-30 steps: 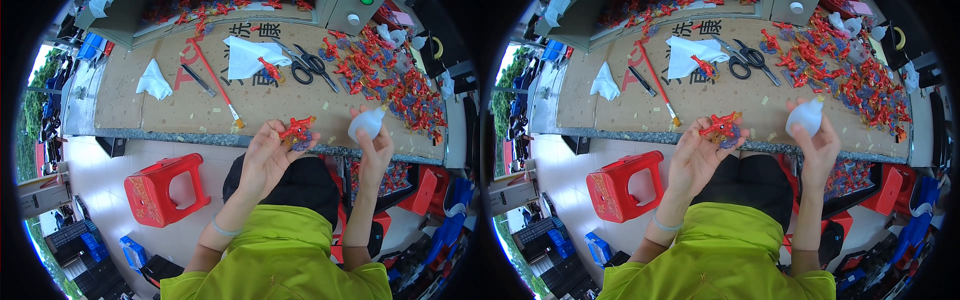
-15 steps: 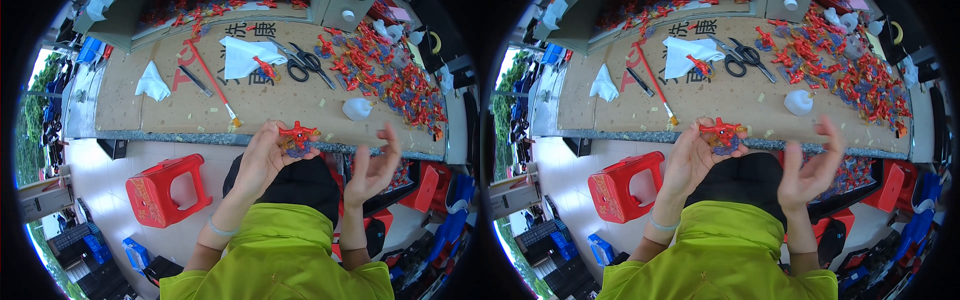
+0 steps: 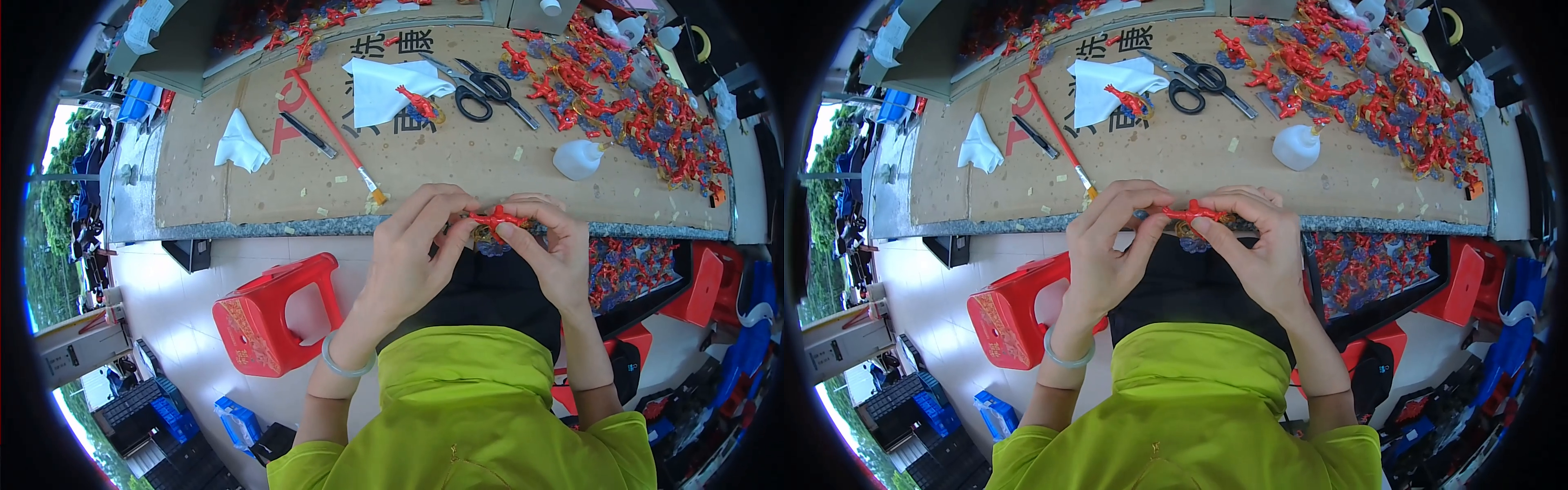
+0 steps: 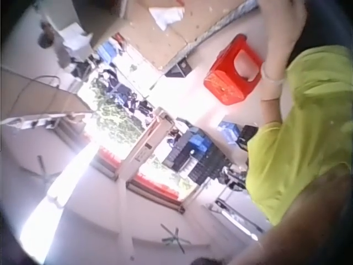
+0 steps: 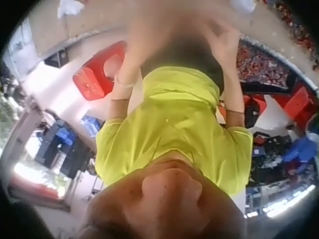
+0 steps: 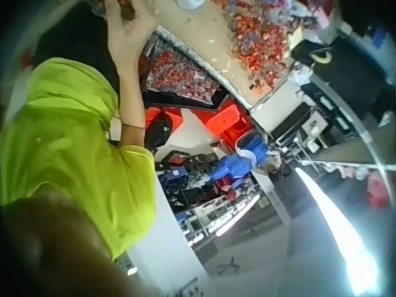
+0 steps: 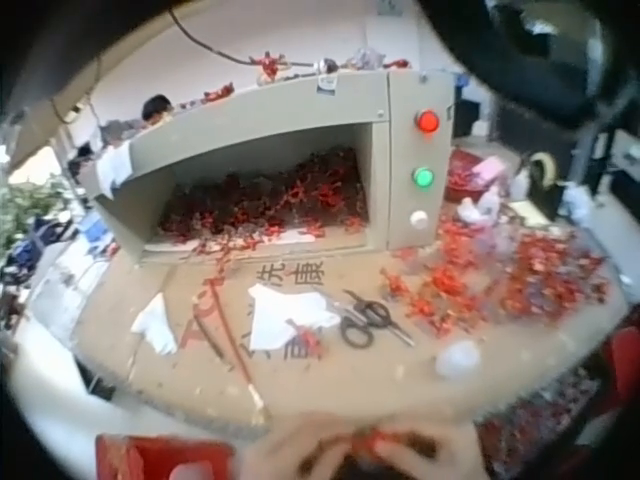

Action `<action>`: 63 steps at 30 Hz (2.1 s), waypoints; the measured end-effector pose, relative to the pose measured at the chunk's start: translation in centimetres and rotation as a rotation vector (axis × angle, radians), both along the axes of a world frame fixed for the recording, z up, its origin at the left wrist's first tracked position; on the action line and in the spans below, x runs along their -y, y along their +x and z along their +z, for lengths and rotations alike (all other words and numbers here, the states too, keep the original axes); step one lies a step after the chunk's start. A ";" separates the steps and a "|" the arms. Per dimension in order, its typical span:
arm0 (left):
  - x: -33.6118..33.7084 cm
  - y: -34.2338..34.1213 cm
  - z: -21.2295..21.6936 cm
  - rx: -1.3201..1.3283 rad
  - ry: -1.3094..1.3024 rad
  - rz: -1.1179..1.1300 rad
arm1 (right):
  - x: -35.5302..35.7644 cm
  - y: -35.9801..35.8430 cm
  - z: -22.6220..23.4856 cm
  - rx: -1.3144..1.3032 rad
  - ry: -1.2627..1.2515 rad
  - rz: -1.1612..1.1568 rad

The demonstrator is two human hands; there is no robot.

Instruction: The person assembles toy figurines by applying glue from a bottle onto the figurine parts and attaching the pieces together by hand.

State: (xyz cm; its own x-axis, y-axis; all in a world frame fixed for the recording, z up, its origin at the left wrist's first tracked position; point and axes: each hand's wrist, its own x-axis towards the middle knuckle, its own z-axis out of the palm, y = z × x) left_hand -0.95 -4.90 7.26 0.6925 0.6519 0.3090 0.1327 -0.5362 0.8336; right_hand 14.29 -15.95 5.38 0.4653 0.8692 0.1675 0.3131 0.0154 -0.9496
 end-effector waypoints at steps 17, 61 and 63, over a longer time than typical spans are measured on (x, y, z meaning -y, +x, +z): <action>-1.5 -0.1 -0.2 0.017 0.571 -0.252 | 0.6 -0.4 0.3 -0.664 -0.074 0.023; -5.0 0.5 -2.6 -0.100 -0.626 -0.126 | -7.4 1.9 0.2 -0.302 0.067 0.235; -4.7 0.9 -3.4 0.084 -0.493 -0.108 | -7.5 1.8 -0.2 -0.276 0.077 0.241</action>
State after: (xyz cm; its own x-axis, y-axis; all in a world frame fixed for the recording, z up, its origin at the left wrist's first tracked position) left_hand -0.05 -0.24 3.88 0.7497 0.6605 0.0399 0.0203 -0.0832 0.9963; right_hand 16.06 -8.49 5.21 0.2860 0.9489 0.1335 0.0243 0.1321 -0.9909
